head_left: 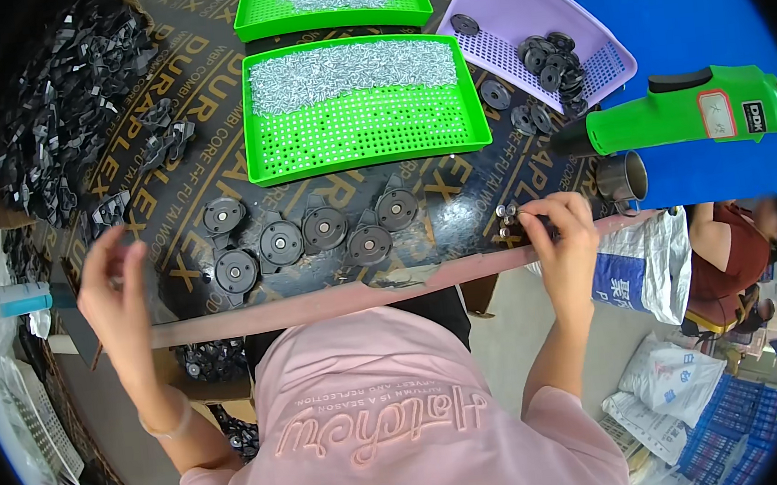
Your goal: Assemble small plastic components and metal parts using an electric screwdriver at a workbench.
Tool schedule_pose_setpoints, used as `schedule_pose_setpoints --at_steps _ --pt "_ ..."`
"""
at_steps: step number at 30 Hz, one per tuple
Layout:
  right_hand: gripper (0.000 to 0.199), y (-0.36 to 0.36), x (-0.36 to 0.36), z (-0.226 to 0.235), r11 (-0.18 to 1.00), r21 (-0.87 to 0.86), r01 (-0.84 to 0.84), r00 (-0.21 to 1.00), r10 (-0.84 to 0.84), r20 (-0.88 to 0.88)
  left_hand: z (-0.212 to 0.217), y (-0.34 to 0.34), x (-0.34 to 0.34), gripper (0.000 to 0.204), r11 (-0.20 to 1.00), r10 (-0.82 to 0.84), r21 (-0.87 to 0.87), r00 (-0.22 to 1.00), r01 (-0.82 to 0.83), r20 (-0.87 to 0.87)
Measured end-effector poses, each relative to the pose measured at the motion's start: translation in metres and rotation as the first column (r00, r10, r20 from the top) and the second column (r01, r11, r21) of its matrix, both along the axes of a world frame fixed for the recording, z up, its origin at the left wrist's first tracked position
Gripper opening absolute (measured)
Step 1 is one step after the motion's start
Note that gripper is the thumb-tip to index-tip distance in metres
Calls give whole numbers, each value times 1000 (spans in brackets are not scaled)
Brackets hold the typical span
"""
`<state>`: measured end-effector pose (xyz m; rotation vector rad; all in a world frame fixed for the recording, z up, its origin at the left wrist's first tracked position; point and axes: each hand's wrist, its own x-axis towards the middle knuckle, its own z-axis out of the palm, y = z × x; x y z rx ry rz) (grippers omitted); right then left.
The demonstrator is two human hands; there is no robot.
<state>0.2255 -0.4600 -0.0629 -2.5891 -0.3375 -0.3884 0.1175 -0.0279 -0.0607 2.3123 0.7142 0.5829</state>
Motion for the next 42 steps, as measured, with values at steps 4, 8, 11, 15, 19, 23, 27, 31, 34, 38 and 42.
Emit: schedule_pose_setpoints --at_steps 4,8,11,15,19,23,27,31,34,38,42 --pt "6 -4 5 7 995 103 12 999 -7 -43 2 60 19 42 887 -76 449 993 110 -92" --pt "4 -7 -3 2 953 285 101 992 -75 -102 -3 80 53 51 792 -107 576 975 203 -197" --pt "6 -18 -9 -8 872 485 65 992 -4 -126 7 58 67 33 814 -8 570 984 111 -180" --pt "5 -14 -9 -11 815 577 51 988 45 -150 15 52 72 30 894 -156 390 969 221 -192" --pt "21 -5 -11 -8 817 567 104 987 -14 -160 3 30 84 36 816 -185 506 955 280 -230" --pt "8 -5 -13 -7 884 464 45 999 -26 -47 -6 44 88 21 800 -200 536 963 268 -181" --pt "9 -10 -15 -7 900 431 71 993 -106 58 8 36 69 24 806 -234 573 969 147 82" --pt "10 -7 -23 -2 761 632 147 984 -50 -169 22 -4 37 30 963 -232 -47 907 265 351" --pt "15 7 -27 0 618 770 158 971 42 -234 26 -33 11 33 744 -296 -469 865 475 405" --pt "14 27 -40 0 535 843 61 939 255 -230 3 -78 -8 36 185 -183 -792 812 582 554" --pt "25 49 -55 0 410 911 49 894 389 -223 -8 -113 -3 34 99 -424 -705 671 702 608"
